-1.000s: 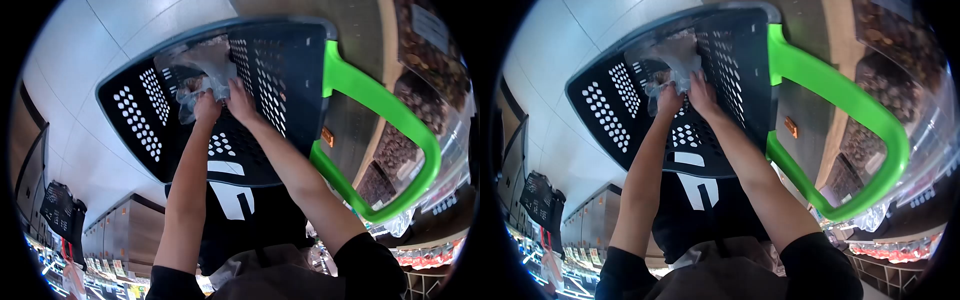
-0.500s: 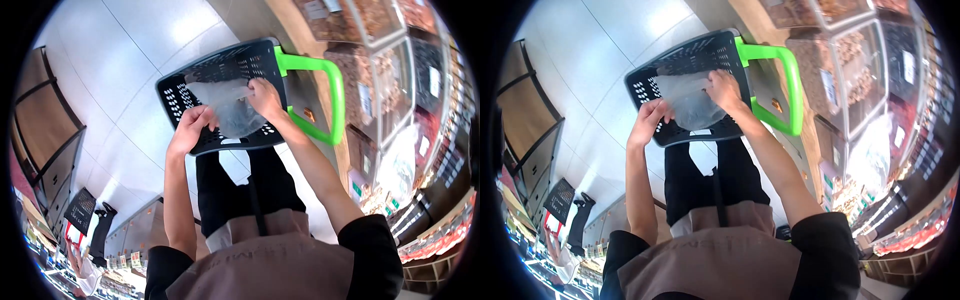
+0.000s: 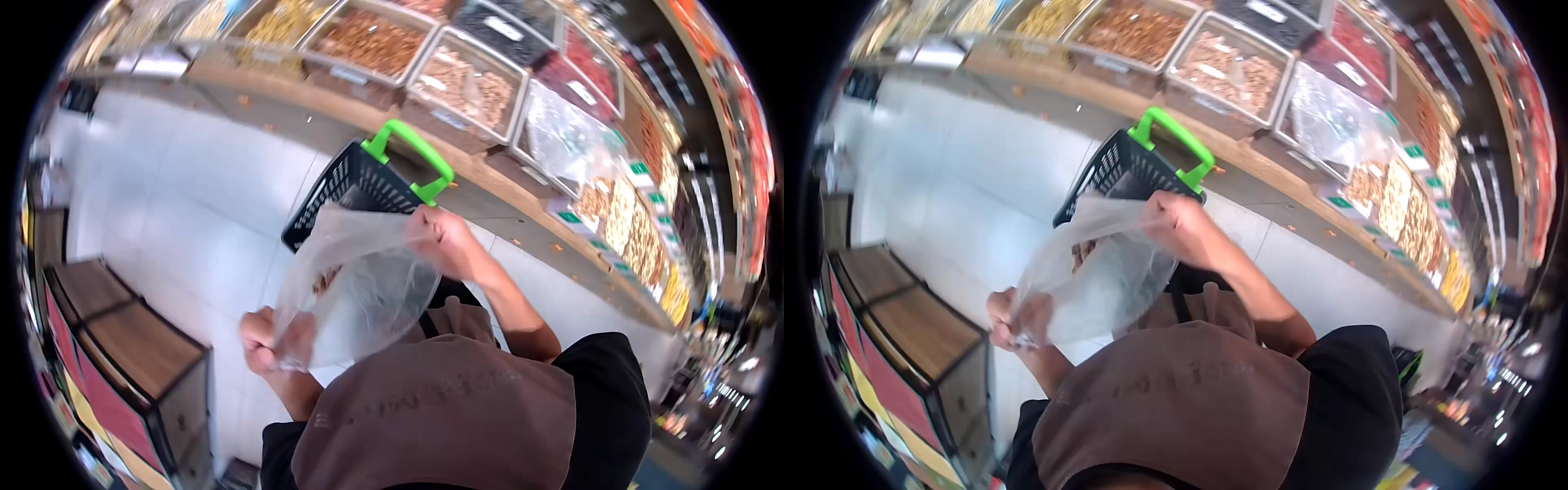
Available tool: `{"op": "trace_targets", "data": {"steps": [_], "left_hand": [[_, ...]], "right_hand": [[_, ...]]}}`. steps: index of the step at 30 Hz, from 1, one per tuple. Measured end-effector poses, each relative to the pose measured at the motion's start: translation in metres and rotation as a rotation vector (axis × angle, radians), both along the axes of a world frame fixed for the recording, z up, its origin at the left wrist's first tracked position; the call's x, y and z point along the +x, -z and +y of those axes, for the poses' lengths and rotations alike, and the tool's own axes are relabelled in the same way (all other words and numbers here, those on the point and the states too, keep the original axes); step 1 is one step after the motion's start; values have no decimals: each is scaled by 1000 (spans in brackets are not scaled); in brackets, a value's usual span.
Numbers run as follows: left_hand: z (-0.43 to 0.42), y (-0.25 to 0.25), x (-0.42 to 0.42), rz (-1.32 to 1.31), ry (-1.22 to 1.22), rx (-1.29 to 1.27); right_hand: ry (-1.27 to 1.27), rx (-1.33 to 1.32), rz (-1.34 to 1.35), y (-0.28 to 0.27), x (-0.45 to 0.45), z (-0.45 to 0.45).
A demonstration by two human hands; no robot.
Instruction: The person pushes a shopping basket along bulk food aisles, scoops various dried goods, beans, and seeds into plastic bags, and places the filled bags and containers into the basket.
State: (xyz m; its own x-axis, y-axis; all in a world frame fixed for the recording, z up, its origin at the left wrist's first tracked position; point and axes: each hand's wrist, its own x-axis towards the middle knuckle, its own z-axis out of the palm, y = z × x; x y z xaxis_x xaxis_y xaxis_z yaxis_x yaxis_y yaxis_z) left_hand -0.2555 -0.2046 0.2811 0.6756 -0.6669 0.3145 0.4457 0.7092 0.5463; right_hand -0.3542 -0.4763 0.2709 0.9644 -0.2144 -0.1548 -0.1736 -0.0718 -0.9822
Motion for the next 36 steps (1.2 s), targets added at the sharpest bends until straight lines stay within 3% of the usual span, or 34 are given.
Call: {"op": "trace_targets", "data": {"steps": [1,3,5,8,10,11,13,15,17,19,20,22,24,25,27,28,29,30,36], "left_hand": [[-18,-12,-5,30,89,-84],[-57,-58,-23,55,253,225],[-93,-77,-20,-588,427,413],[-143,-84,-57,-744,678,300],[-163,-85,-83,-1078,726,313],[-170,-84,-84,-1091,737,319],[-178,-73,-71,-620,558,153],[-186,-60,-63,-597,275,389],[-208,-49,-77,-798,221,744],[-247,-29,-116,-1239,230,847],[-263,0,-138,-1186,250,823],[-297,41,-173,-1142,264,797],[-330,45,-197,-383,521,589],[-342,40,-209,-381,522,592],[-364,17,-229,-617,141,976],[-359,83,-222,-687,199,885],[-359,83,-220,-617,178,887],[-360,82,-219,-546,155,886],[-356,99,-145,-46,-6,896]], "right_hand": [[41,-116,-86,-12,-13,7],[-137,-67,149,-54,-39,14],[-169,83,96,-47,-64,34],[-116,73,-51,-36,-94,28],[-111,58,-183,-25,-106,14],[-108,56,-241,-20,-113,5],[-38,-79,-237,-15,-131,-22],[49,33,-63,-49,-156,-61],[50,33,-111,-30,-175,-92],[-12,-204,-278,-24,-192,-117],[-11,-206,-275,-19,-199,-123],[-45,-503,-332,-7,-208,-130],[25,-576,-427,-11,-214,-155],[92,-645,-516,-13,-219,-164],[179,-614,-428,-19,-241,-183],[224,-469,-222,-31,-251,-191],[263,-317,-18,-41,-258,-197],[296,-203,-58,-46,-263,-201],[531,-235,187,-9,-290,-200]]}}
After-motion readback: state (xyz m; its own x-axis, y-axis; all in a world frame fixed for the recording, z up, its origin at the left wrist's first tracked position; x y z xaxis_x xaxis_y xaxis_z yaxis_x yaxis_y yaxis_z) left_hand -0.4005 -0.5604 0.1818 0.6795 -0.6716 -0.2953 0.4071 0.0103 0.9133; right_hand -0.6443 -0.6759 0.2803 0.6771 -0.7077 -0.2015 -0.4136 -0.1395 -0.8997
